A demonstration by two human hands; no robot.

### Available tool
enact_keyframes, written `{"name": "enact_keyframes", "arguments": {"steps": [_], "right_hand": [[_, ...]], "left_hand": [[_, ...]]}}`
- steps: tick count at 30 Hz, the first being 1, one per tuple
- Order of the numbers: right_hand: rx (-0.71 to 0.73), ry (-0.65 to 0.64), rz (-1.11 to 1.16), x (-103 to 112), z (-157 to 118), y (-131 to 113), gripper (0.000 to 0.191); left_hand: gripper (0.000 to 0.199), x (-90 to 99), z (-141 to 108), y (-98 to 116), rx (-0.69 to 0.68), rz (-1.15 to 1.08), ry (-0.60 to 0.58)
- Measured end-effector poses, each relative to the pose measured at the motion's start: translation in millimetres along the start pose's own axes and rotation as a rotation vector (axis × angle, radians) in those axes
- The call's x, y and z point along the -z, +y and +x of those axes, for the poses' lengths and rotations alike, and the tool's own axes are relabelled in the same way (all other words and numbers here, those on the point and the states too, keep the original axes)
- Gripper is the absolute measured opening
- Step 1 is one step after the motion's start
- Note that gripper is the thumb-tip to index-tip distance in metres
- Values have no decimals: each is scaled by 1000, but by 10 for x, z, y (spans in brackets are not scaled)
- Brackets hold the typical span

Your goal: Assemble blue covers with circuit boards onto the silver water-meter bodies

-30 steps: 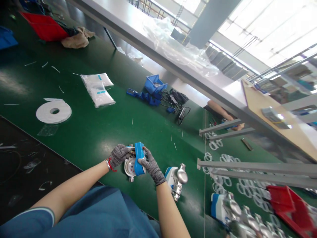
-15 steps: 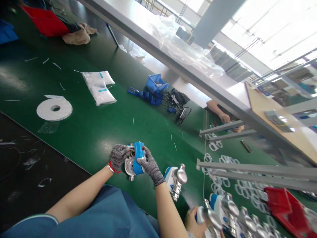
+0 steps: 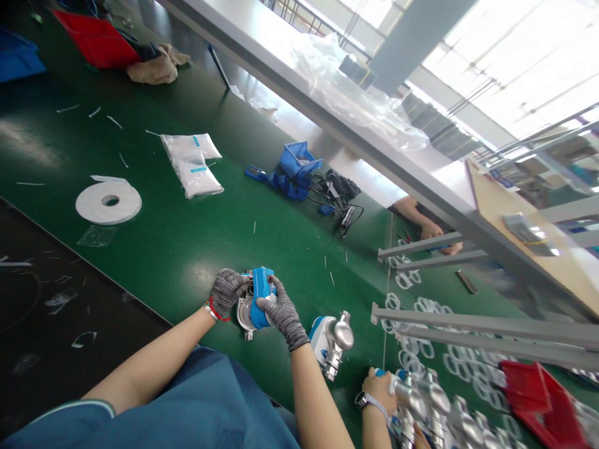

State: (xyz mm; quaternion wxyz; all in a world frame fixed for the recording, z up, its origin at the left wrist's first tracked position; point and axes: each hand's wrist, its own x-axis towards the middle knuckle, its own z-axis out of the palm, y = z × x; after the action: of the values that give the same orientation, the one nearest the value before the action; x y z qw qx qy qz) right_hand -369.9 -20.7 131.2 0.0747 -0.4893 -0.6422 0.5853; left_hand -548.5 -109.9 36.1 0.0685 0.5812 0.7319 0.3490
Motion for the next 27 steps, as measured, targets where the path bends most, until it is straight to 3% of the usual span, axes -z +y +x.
{"name": "enact_keyframes", "arguments": {"steps": [6,10,15,20,24,27], "right_hand": [[-105,140,-344,-182,-92,-219,86],[-171,160,-668,-372,-205,-380,88],[-209,151,-806,-566,-301,-486,90],[-198,166,-913,-629,-275,-462,84],[-201,179,-1012,-681,-226,-398,85],[-183,183,-1018,-753,-248,-340,78]], "left_hand": [[15,-25,-17,87,168,-85,182],[13,-2,-3,174,303,-188,145],[13,17,17,164,446,-325,95],[22,49,-115,156,592,-820,69],[56,105,-247,320,841,-1328,168],[70,106,-260,490,865,-1442,107]]}}
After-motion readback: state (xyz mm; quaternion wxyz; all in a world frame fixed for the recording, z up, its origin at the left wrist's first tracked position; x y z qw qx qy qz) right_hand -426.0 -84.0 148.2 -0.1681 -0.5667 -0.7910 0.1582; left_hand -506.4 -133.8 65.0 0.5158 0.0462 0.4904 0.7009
